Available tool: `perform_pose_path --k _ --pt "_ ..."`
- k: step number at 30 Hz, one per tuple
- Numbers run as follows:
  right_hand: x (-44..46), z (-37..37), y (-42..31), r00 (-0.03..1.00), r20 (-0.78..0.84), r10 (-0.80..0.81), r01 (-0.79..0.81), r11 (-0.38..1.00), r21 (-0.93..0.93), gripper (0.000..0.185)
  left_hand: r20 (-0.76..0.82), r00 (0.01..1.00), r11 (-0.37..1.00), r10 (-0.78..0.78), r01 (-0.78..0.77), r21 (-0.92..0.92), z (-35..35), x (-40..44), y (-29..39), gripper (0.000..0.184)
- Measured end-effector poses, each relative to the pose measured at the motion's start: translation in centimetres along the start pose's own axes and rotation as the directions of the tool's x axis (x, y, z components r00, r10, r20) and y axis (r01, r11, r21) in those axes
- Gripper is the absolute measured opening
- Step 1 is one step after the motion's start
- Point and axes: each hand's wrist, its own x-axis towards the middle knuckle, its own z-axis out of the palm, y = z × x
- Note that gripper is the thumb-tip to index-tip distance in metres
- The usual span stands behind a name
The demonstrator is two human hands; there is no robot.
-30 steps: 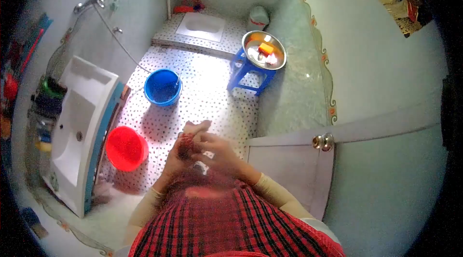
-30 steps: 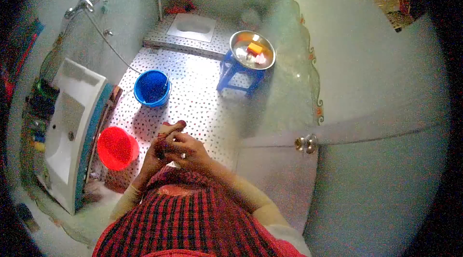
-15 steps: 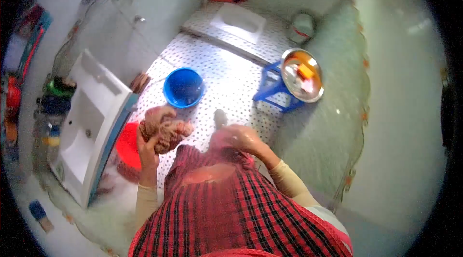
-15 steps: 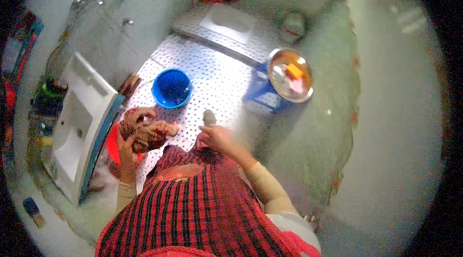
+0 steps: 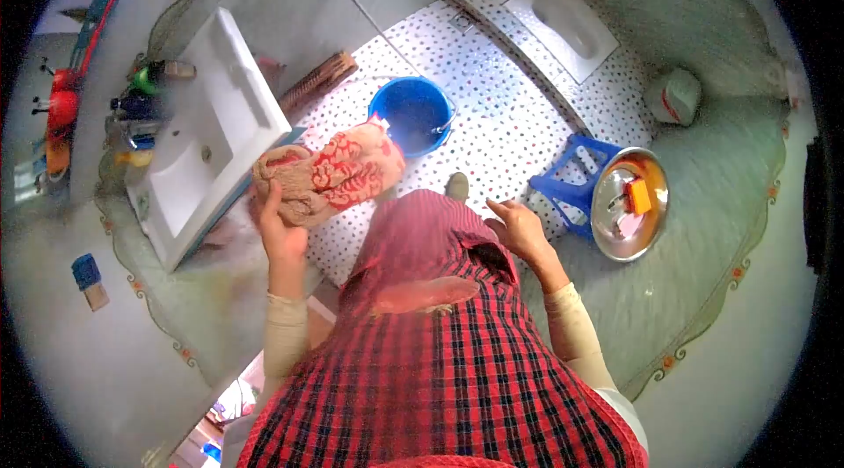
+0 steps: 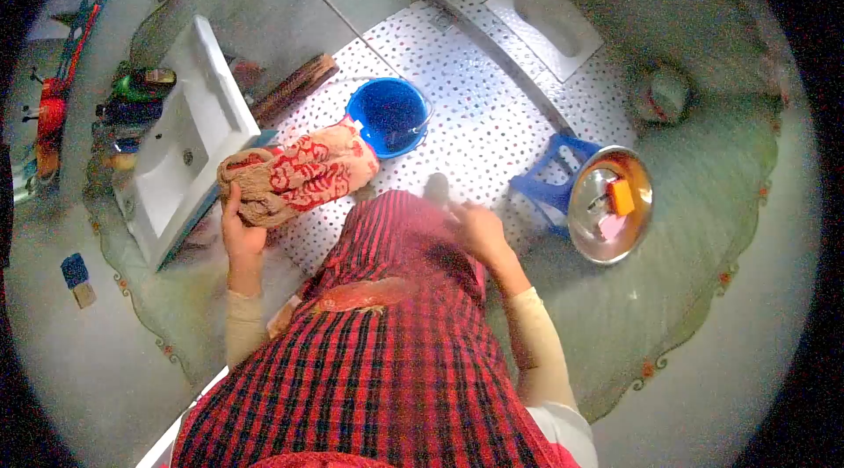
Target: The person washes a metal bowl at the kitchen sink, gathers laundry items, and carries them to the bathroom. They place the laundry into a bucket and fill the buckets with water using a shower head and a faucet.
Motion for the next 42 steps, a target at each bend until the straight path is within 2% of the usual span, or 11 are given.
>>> perform_pose_path --k 10,16,18,21,23,24,27,31,36,39,42 --pt "6.2 5.4 0.2 0.964 0.251 -0.083 0.053 0.991 0.124 0.04 -0.028 0.987 0.982 -0.159 0.161 0.1 1.2 1.4 -1.2 0.05" --pt "14.8 5.9 -8.7 0.844 -0.18 -0.505 0.536 0.783 0.314 0.09 0.141 0.939 0.933 -0.314 0.278 0.226 4.4 0.8 -2.0 0.048" --pt "15.9 8.3 -10.8 0.871 -0.183 -0.456 0.489 0.76 0.428 0.092 0.115 0.929 0.928 -0.351 0.329 0.175 3.6 1.6 -2.3 0.046" --pt "15.0 11.0 -11.1 0.909 0.233 -0.345 0.157 0.803 0.575 0.061 0.13 0.913 0.92 -0.386 0.373 0.118 1.9 3.3 -1.5 0.044" --pt "14.2 13.3 -11.1 0.924 0.284 -0.255 0.051 0.82 0.57 0.058 0.078 0.929 0.931 -0.362 0.356 0.08 1.9 4.0 -0.3 0.044" --pt "13.5 12.7 -11.1 0.935 0.221 -0.279 0.008 0.638 0.77 0.06 0.082 0.933 0.935 -0.351 0.345 0.08 1.7 4.3 -0.3 0.044" --pt "14.1 14.6 -11.5 0.961 0.115 -0.251 0.066 0.614 0.787 0.064 0.109 0.935 0.941 -0.338 0.334 0.052 2.0 4.8 -0.3 0.043" --pt "14.6 14.8 -11.3 0.969 0.186 -0.161 0.011 0.784 0.621 0.074 0.233 0.911 0.937 -0.34 0.35 -0.002 4.7 5.8 -0.9 0.042" --pt "13.7 10.4 -12.0 0.971 0.218 -0.095 0.009 0.931 0.364 0.036 0.195 0.918 0.937 -0.346 0.348 0.025 5.6 9.3 -1.9 0.038" --pt "13.7 14.9 -8.3 0.987 0.072 -0.141 0.067 0.786 0.615 0.038 0.196 0.905 0.926 -0.377 0.376 0.048 5.8 10.3 -1.6 0.04" --pt "14.0 15.8 -5.2 0.961 0.229 -0.155 -0.067 0.672 0.737 0.037 0.214 0.9 0.925 -0.38 0.364 0.108 5.4 11.1 -1.8 0.041"
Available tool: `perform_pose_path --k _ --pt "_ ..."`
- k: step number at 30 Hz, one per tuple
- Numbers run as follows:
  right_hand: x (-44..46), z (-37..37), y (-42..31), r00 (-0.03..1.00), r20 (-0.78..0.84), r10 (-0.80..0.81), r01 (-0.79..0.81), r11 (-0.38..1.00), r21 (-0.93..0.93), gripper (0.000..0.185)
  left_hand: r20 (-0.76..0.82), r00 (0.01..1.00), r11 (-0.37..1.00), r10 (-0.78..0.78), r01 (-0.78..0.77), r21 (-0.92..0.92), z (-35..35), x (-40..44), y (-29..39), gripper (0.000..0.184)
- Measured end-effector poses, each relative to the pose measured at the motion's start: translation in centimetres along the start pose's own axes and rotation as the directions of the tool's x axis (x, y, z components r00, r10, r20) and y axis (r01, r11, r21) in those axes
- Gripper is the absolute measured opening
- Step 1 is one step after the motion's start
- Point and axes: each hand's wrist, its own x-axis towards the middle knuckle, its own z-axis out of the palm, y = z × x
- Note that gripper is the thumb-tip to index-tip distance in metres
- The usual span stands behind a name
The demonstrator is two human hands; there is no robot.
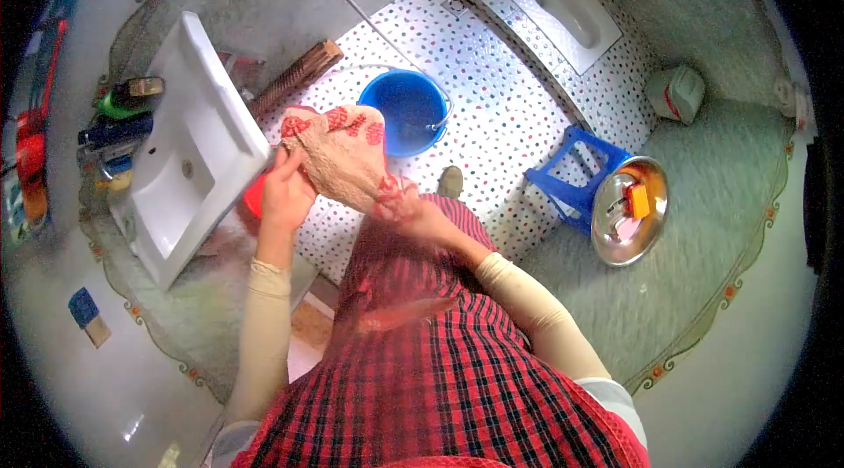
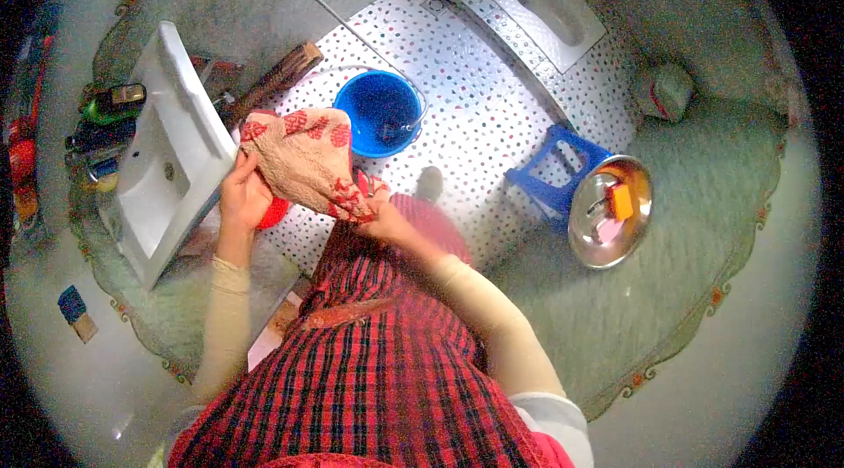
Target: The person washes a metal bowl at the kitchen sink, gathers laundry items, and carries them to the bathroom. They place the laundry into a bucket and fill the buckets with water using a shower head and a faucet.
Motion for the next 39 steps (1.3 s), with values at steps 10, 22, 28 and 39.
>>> perform_pose_path --k 10,22,28,39 --pt "-0.2 -3.7 -6.2 0.962 -0.092 0.257 -0.214 0.918 0.332 0.061 0.055 0.998 0.98 0.004 -0.015 0.2 -5.4 5.2 0.8 0.04" --pt "6.6 1.5 -18.5 0.935 -0.287 -0.208 -0.12 0.576 -0.809 0.031 0.018 0.909 0.883 -0.417 0.4 0.244 -8.9 11.3 -13.3 0.044" --pt "5.8 -1.3 -17.7 0.915 -0.112 -0.387 0.146 0.577 -0.803 0.029 0.006 0.954 0.952 -0.298 0.298 -0.073 -3.7 14.0 -15.9 0.044" --pt "4.7 -6.7 -13.6 0.857 0.009 -0.515 0.505 0.835 -0.219 0.031 -0.205 0.974 0.989 -0.1 0.075 -0.129 -0.6 14.8 -12.7 0.044"
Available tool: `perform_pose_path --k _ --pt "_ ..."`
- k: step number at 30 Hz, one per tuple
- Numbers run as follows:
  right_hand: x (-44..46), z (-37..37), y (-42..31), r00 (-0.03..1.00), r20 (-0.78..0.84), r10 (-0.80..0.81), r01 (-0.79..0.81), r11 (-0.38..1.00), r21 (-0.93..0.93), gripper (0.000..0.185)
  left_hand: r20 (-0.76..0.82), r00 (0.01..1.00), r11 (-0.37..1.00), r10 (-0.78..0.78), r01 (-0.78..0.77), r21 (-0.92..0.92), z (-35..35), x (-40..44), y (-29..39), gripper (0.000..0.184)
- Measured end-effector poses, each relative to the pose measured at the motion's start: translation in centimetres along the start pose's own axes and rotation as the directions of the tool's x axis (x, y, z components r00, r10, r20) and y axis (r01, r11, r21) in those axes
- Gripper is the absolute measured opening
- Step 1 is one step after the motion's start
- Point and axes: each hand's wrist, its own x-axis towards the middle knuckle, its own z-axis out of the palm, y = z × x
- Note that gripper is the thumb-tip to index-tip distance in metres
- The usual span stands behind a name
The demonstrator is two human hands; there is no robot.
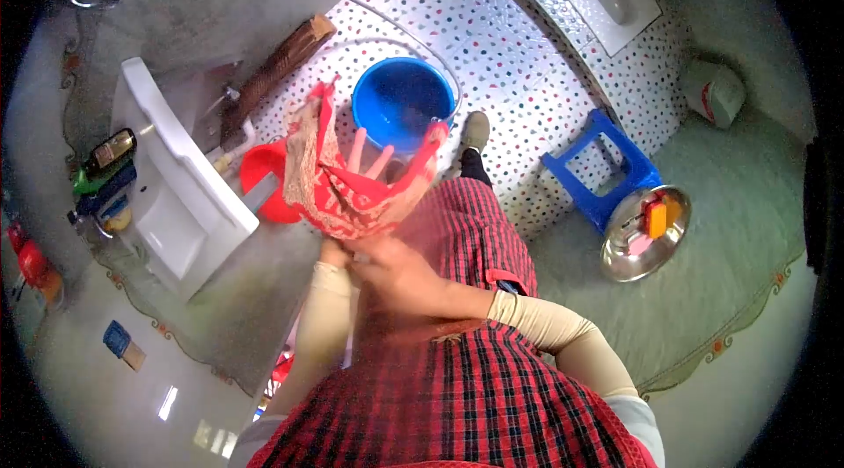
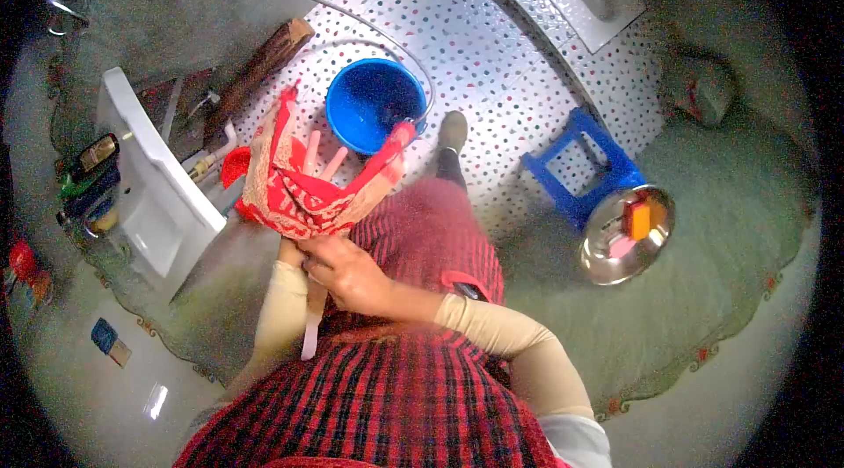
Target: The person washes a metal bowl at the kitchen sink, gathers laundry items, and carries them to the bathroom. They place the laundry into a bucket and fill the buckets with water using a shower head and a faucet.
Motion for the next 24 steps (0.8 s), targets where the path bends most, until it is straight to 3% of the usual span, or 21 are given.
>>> perform_pose_path --k 2,4,5,8,10,12,13,14,15,16,17,18,20,23,24 --pt "0.3 -1.3 0.2 0.972 -0.143 0.187 -0.189 0.982 -0.003 0.029 -0.022 1.0 1.0 -0.006 0.007 0.022 -0.1 -0.4 0.6 0.044" --pt "1.8 -2.6 1.1 0.874 -0.325 0.36 -0.387 0.922 -0.018 0.03 -0.05 0.998 0.998 -0.035 0.037 0.056 -0.6 -1.1 1.1 0.044" --pt "2.0 -1.8 2.5 0.871 -0.351 0.345 -0.379 0.925 -0.03 0.033 -0.068 0.996 0.996 -0.057 0.062 0.069 -1.0 -1.6 1.3 0.044" --pt "1.4 0.3 5.5 0.928 -0.174 0.33 -0.326 0.944 0.057 0.027 -0.13 0.983 0.985 -0.127 0.141 0.102 -3.0 -3.1 1.9 0.044" --pt "1.6 0.2 4.6 0.875 -0.208 0.438 -0.413 0.898 0.154 0.015 -0.17 0.967 0.976 -0.192 0.207 0.074 -5.2 -4.3 2.6 0.044" --pt "1.2 0.9 4.6 0.797 -0.321 0.512 -0.417 0.85 0.32 0.019 -0.106 0.924 0.929 -0.368 0.37 -0.003 -8.1 -4.7 3.3 0.046" --pt "0.7 1.4 4.8 0.766 -0.292 0.573 -0.496 0.815 0.3 0.018 -0.068 0.891 0.894 -0.448 0.447 -0.033 -9.0 -4.6 3.6 0.046" --pt "-0.2 1.8 5.3 0.729 -0.262 0.632 -0.57 0.773 0.278 0.018 0.053 0.897 0.898 -0.44 0.438 0.048 -6.9 -5.0 3.3 0.059" --pt "-0.9 2.1 5.7 0.689 -0.17 0.705 -0.668 0.708 0.228 0.018 0.075 0.93 0.914 -0.359 0.335 0.228 -6.0 -5.1 2.3 0.063" --pt "-1.2 2.6 5.7 0.679 -0.172 0.714 -0.669 0.698 0.255 0.017 0.108 0.954 0.892 -0.279 0.216 0.397 -5.5 -5.1 1.3 0.069" --pt "-1.4 3.1 5.7 0.667 -0.172 0.725 -0.672 0.685 0.282 0.017 0.21 0.932 0.847 -0.297 0.156 0.508 -5.8 -4.7 0.2 0.081" --pt "-0.7 2.7 5.4 0.654 -0.174 0.736 -0.674 0.671 0.307 0.016 0.201 0.952 0.826 -0.229 0.081 0.557 -4.6 -4.7 -0.5 0.089" --pt "-0.3 1.5 4.8 0.7 -0.195 0.687 -0.612 0.718 0.332 0.014 0.221 0.948 0.855 -0.23 0.089 0.511 -4.2 -4.0 -0.1 0.073" --pt "0.0 0.9 5.3 0.779 -0.197 0.595 -0.528 0.792 0.307 0.016 0.24 0.92 0.786 -0.309 0.105 0.609 -6.5 -2.5 1.0 0.063" --pt "0.4 0.9 5.4 0.79 -0.197 0.581 -0.52 0.804 0.287 0.016 0.199 0.937 0.785 -0.287 0.111 0.61 -6.1 -2.3 1.3 0.051"
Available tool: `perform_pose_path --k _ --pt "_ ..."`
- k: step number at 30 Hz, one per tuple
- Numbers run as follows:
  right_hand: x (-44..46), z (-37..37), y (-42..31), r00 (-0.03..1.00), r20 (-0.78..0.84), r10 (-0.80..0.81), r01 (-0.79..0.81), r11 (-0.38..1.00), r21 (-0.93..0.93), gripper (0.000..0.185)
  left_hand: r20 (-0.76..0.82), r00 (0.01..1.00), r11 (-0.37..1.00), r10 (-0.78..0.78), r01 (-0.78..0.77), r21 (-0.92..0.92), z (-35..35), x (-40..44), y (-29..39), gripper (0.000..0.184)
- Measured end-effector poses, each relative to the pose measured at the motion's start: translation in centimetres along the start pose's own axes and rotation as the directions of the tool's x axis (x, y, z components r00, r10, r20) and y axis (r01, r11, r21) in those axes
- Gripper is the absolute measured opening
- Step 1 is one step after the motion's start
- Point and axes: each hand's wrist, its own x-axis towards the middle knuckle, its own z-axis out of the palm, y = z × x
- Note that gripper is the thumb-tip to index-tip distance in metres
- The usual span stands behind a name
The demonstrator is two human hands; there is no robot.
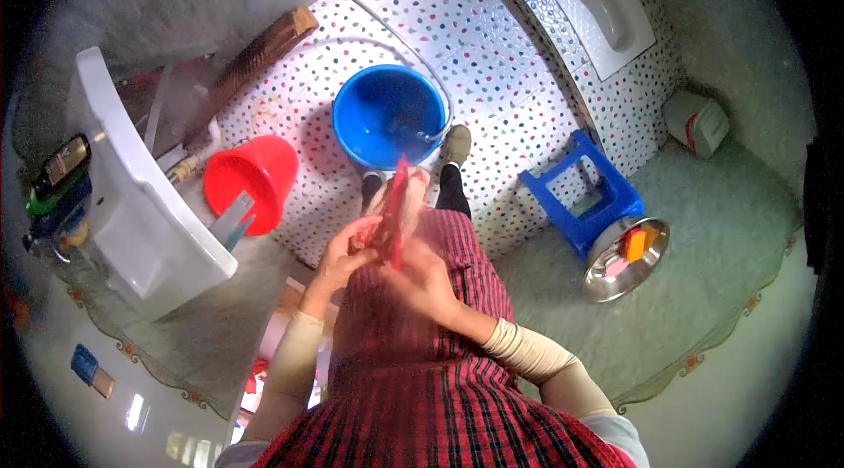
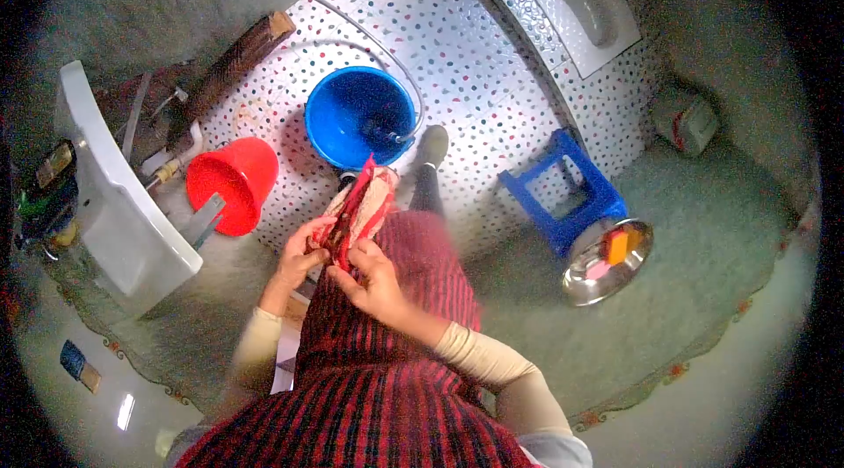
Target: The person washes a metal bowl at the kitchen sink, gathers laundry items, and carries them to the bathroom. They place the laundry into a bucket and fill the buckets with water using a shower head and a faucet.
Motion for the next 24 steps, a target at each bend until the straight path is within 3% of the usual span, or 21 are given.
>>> perform_pose_path --k 8,9,13,16,18,19,20,22,24 --pt "3.2 0.8 0.7 0.993 0.027 -0.116 0.119 0.979 -0.163 0.02 -0.076 0.995 0.994 0.059 -0.051 0.1 -1.2 2.2 1.8 0.042" --pt "3.7 1.0 1.1 0.989 0.018 -0.148 0.148 0.971 -0.187 0.02 -0.076 0.991 0.973 0.109 -0.091 0.212 -1.6 2.9 1.7 0.039" --pt "7.1 1.4 3.2 0.995 0.015 -0.102 0.104 0.98 -0.169 0.022 -0.119 0.982 0.985 0.15 -0.138 0.102 -3.1 6.8 0.6 0.033" --pt "10.8 1.7 6.2 0.991 0.048 -0.126 0.134 0.912 -0.388 0.032 -0.323 0.899 0.955 0.296 -0.277 0.104 -4.1 10.6 -0.8 0.048" --pt "12.0 1.9 10.9 0.991 -0.006 -0.132 0.097 0.759 -0.644 0.045 -0.494 0.849 0.917 0.188 0.027 0.397 -7.2 11.6 -3.3 0.057" --pt "12.0 1.2 11.0 0.996 0.026 0.091 -0.037 0.635 -0.772 0.055 -0.588 0.793 0.893 0.162 0.136 0.429 -9.2 12.3 -5.9 0.058" --pt "11.2 0.9 11.8 0.982 0.0 0.188 -0.116 0.602 -0.79 0.053 -0.576 0.811 0.88 0.102 0.196 0.432 -9.0 11.5 -5.9 0.055" --pt "9.4 -0.9 12.3 0.867 0.2 0.456 -0.083 0.528 -0.845 0.047 -0.506 0.846 0.872 0.164 0.115 0.475 -9.1 10.5 -8.9 0.047" --pt "7.7 -2.4 15.2 0.744 0.288 0.603 0.041 0.389 -0.92 0.049 -0.42 0.893 0.876 0.16 0.068 0.478 -8.6 8.9 -11.1 0.039"
